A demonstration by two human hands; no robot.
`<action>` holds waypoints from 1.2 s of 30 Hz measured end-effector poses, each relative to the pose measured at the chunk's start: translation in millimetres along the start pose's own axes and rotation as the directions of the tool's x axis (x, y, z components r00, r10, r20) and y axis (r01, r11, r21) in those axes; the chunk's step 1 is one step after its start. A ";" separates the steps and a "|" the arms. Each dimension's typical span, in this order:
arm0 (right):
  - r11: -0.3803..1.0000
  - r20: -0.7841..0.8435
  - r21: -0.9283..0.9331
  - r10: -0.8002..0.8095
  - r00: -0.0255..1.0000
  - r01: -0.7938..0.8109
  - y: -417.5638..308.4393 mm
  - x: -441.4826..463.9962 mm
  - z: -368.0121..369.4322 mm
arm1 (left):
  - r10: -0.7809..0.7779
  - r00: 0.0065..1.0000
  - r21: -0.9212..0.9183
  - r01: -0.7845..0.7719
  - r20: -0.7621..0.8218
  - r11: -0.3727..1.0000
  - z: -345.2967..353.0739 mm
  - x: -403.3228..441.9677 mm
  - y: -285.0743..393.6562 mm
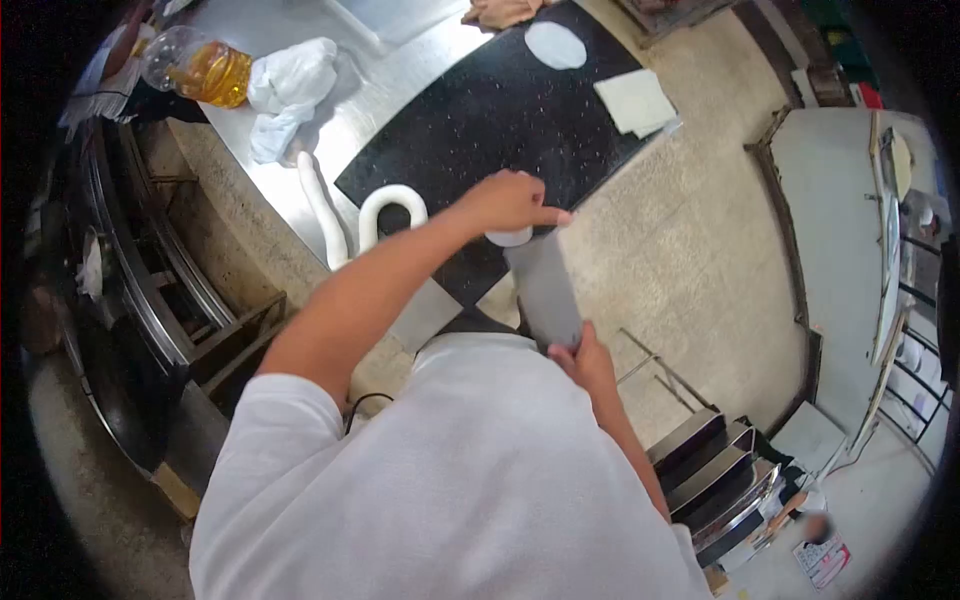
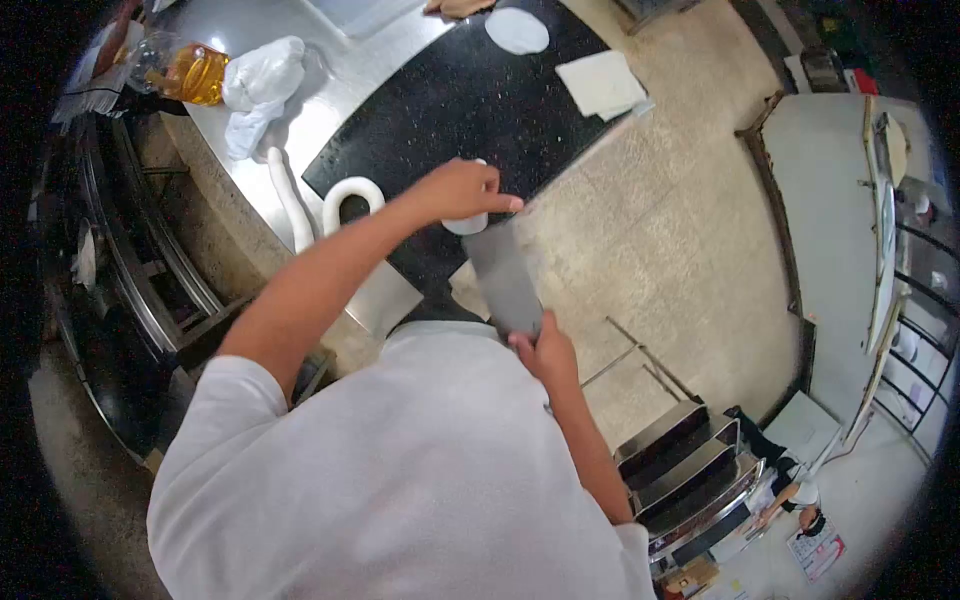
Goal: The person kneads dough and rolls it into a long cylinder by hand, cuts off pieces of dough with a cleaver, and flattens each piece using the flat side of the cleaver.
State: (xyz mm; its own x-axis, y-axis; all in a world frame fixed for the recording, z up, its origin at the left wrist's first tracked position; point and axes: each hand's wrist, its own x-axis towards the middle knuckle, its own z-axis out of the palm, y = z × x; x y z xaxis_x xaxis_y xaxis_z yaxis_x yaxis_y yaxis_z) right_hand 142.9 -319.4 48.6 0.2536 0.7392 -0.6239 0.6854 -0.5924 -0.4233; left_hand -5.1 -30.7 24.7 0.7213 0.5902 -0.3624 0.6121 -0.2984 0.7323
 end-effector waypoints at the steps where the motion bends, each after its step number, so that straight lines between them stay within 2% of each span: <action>1: 1.000 -0.023 -0.009 -0.015 1.000 0.014 -1.0 -2.3 -4.0 | -0.021 0.995 -0.087 0.013 -0.097 0.996 0.9 -10.2 -1.5; 2: 0.998 -0.094 0.025 -0.050 0.994 0.053 -0.7 -5.9 -7.0 | -0.072 0.978 -0.116 0.050 -0.195 0.992 3.3 -18.6 -4.0; 3: 0.995 -0.152 0.060 -0.073 0.986 0.083 -0.2 -12.4 -9.9 | -0.072 0.978 -0.121 0.049 -0.195 0.991 8.3 -20.9 -9.6; 4: 0.996 -0.170 0.088 0.013 0.985 0.002 -7.6 0.6 -21.6 | -0.069 0.946 -0.183 0.011 -0.317 0.983 16.8 -23.9 -15.4; 5: 0.995 -0.200 0.083 -0.044 0.979 0.062 -17.9 15.9 -37.4 | -0.072 0.898 -0.234 -0.035 -0.434 0.971 23.1 -25.7 -19.0; 6: 0.989 -0.236 0.074 -0.109 0.966 0.130 -30.6 37.8 -54.9 | -0.054 0.884 -0.248 -0.071 -0.464 0.966 26.3 -28.3 -18.7; 8: 0.986 -0.230 -0.019 -0.165 0.959 0.165 -56.1 87.7 -78.8 | -0.057 0.861 -0.243 -0.079 -0.505 0.967 28.6 -30.1 -14.3; 10: 0.968 -0.251 0.025 -0.236 0.939 0.250 -72.9 133.5 -77.4 | -0.091 0.837 -0.246 -0.053 -0.540 0.968 35.2 -37.0 -14.3; 11: 0.965 -0.224 0.031 -0.246 0.943 0.259 -77.7 137.5 -68.8 | -0.024 0.809 -0.212 -0.126 -0.588 0.969 38.0 -41.4 -14.9; 12: 0.952 -0.120 0.034 -0.297 0.947 0.303 -88.8 139.9 -61.8 | 0.049 0.771 -0.165 -0.198 -0.635 0.966 37.6 -43.7 -14.3; 13: 0.937 -0.019 0.043 -0.345 0.938 0.346 -94.7 141.0 -58.9 | 0.033 0.767 -0.160 -0.176 -0.640 0.971 35.4 -48.5 -10.0; 14: 0.932 -0.003 0.052 -0.358 0.934 0.358 -90.6 139.3 -56.8 | -0.069 0.807 -0.303 -0.139 -0.586 0.943 33.2 -56.7 -2.2; 15: 0.917 0.082 0.022 -0.399 0.913 0.398 -82.9 137.6 -54.8 | -0.160 0.836 -0.434 -0.100 -0.524 0.896 30.0 -62.7 5.8; 16: 0.895 0.156 -0.001 -0.440 0.884 0.446 -76.0 139.1 -56.9 | -0.228 0.852 -0.462 -0.019 -0.472 0.887 26.4 -64.8 10.9; 17: 0.884 0.152 0.011 -0.463 0.873 0.467 -66.8 142.4 -64.1 | -0.229 0.843 -0.443 -0.013 -0.487 0.896 19.6 -57.1 14.7; 19: 0.846 0.298 0.059 -0.521 0.800 0.529 -43.1 147.0 -85.7 | -0.312 0.817 -0.596 -0.047 -0.485 0.802 10.0 -41.7 27.1; 20: 0.840 0.295 0.064 -0.532 0.793 0.539 -32.3 150.2 -98.8 | -0.309 0.782 -0.616 -0.118 -0.541 0.779 0.8 -23.2 31.3; 22: 0.854 0.367 0.050 -0.498 0.786 0.518 -11.1 159.1 -127.7 | -0.297 0.724 -0.611 -0.213 -0.623 0.763 -29.6 19.9 41.7; 23: 0.849 0.369 0.049 -0.505 0.780 0.526 -0.3 161.4 -141.2 | -0.303 0.688 -0.561 -0.183 -0.660 0.807 -45.6 44.2 41.0; 24: 0.879 0.339 0.101 -0.470 0.815 0.465 9.4 163.8 -154.2 | -0.358 0.677 -0.590 -0.140 -0.643 0.796 -61.9 68.3 41.0; 25: 0.904 0.313 0.154 -0.428 0.848 0.399 18.2 166.6 -166.0 | -0.349 0.655 -0.581 -0.171 -0.671 0.796 -70.1 96.6 23.7; 26: 0.904 0.318 0.154 -0.428 0.846 0.399 26.8 168.9 -176.5 | -0.429 0.659 -0.622 -0.076 -0.618 0.780 -83.4 113.3 21.5; 27: 0.898 0.244 0.166 -0.438 0.865 0.408 33.8 172.0 -186.3 | -0.434 0.656 -0.623 -0.072 -0.618 0.779 -84.3 126.9 8.7; 28: 0.891 0.171 0.177 -0.447 0.878 0.418 38.7 174.9 -196.3 | -0.412 0.543 -0.460 0.053 -0.732 0.887 -77.7 138.1 -9.8; 29: 0.889 0.183 0.179 -0.451 0.874 0.422 38.8 175.2 -210.2 | -0.352 0.432 -0.289 0.207 -0.830 0.935 -72.6 141.8 -19.4; 30: 0.852 0.039 0.286 -0.467 0.883 0.438 34.5 175.7 -225.0 | -0.376 0.461 -0.306 0.222 -0.804 0.926 -76.5 125.0 5.8; 31: 0.791 -0.087 0.399 -0.471 0.878 0.464 29.0 180.9 -227.9 | -0.282 0.501 -0.261 0.115 -0.818 0.959 -50.7 93.7 8.1; 32: 0.705 -0.137 0.550 -0.453 0.881 0.448 29.4 190.0 -226.0 | -0.275 0.550 -0.237 0.141 -0.789 0.961 -40.9 68.6 17.8; 33: 0.595 -0.179 0.684 -0.425 0.887 0.423 26.8 201.2 -219.9 | -0.204 0.550 -0.137 0.161 -0.810 0.978 -24.6 42.9 18.2; 34: 0.587 -0.160 0.693 -0.440 0.884 0.418 17.7 214.8 -210.6 | -0.133 0.553 -0.036 0.182 -0.822 0.983 -5.4 16.2 15.4; 36: 0.352 -0.214 0.888 -0.256 0.943 0.297 -9.0 244.7 -186.7 | -0.319 0.446 -0.218 0.263 -0.836 0.940 23.6 -35.9 19.8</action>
State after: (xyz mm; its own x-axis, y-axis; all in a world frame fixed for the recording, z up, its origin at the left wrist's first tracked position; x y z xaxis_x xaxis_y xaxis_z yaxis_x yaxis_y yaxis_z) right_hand 326.3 -73.4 22.4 0.2096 0.9171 -0.3390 -0.2895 -0.2730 -0.9174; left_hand -11.3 -75.5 38.6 -0.1444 0.9857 0.0869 0.6944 0.0384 0.7186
